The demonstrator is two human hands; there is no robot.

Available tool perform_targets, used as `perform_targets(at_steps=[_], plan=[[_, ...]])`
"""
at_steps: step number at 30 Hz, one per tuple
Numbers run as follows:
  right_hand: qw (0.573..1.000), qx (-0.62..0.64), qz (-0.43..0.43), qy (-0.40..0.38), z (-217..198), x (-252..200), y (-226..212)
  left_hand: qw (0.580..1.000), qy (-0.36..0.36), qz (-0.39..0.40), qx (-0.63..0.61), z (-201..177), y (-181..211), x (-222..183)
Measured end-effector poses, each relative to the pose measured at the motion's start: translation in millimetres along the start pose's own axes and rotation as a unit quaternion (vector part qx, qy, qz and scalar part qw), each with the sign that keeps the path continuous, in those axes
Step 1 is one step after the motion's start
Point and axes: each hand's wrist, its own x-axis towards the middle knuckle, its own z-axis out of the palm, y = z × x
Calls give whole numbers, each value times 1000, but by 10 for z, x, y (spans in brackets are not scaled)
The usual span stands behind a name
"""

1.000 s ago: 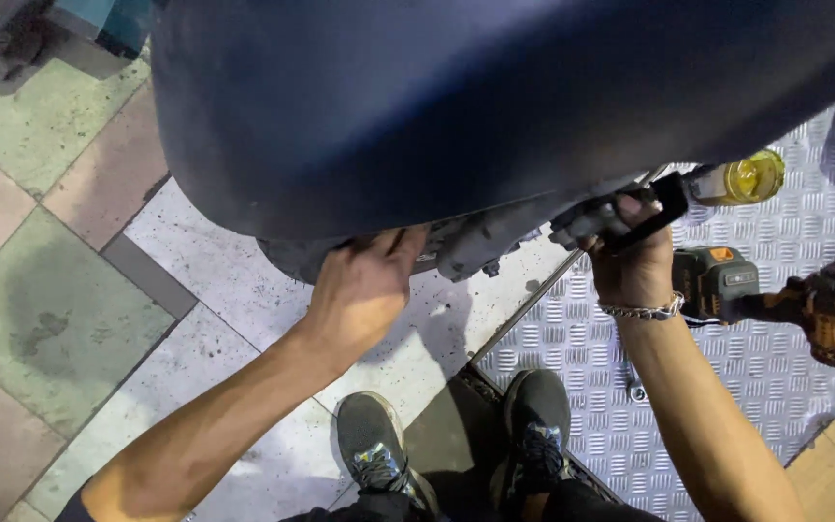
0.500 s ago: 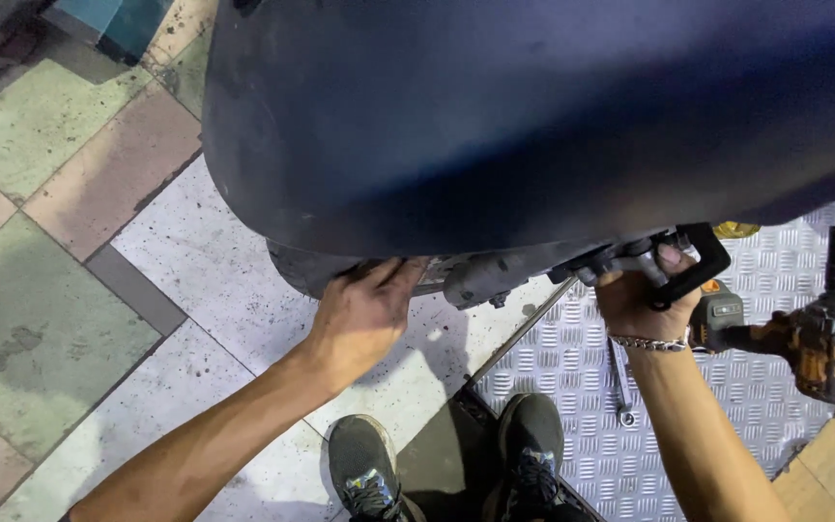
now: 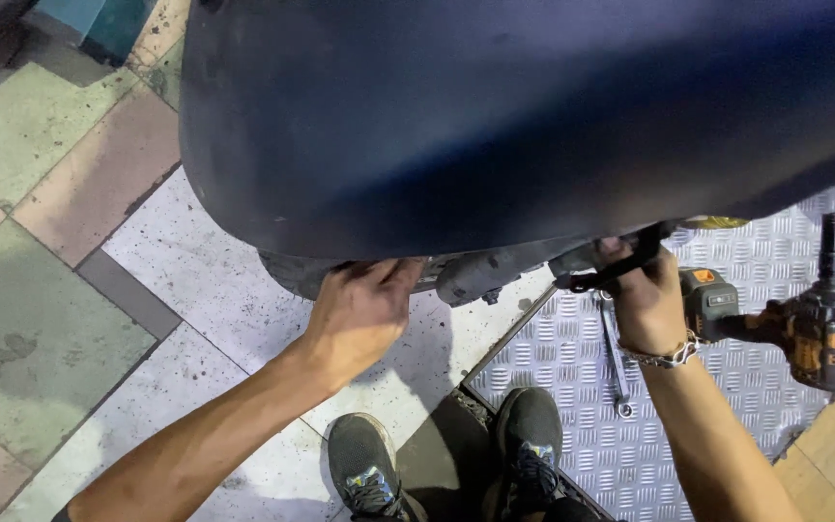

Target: Tightening the front wheel axle and adjusting brake components on a scooter using manual and power tools

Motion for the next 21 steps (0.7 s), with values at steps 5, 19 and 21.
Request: perform_targets(at_steps=[5,19,21], plan=[[987,-145,-14,-60,139,-167,-509,1000,4,11,9,-96,27,118],[992,-104,-51,-42,659,-489,-1076,994,-11,83,68,-142,-190,288],[990,-111,-88,-22,695,-504,-1088,999,-20,49,-9,-165,-187,264]])
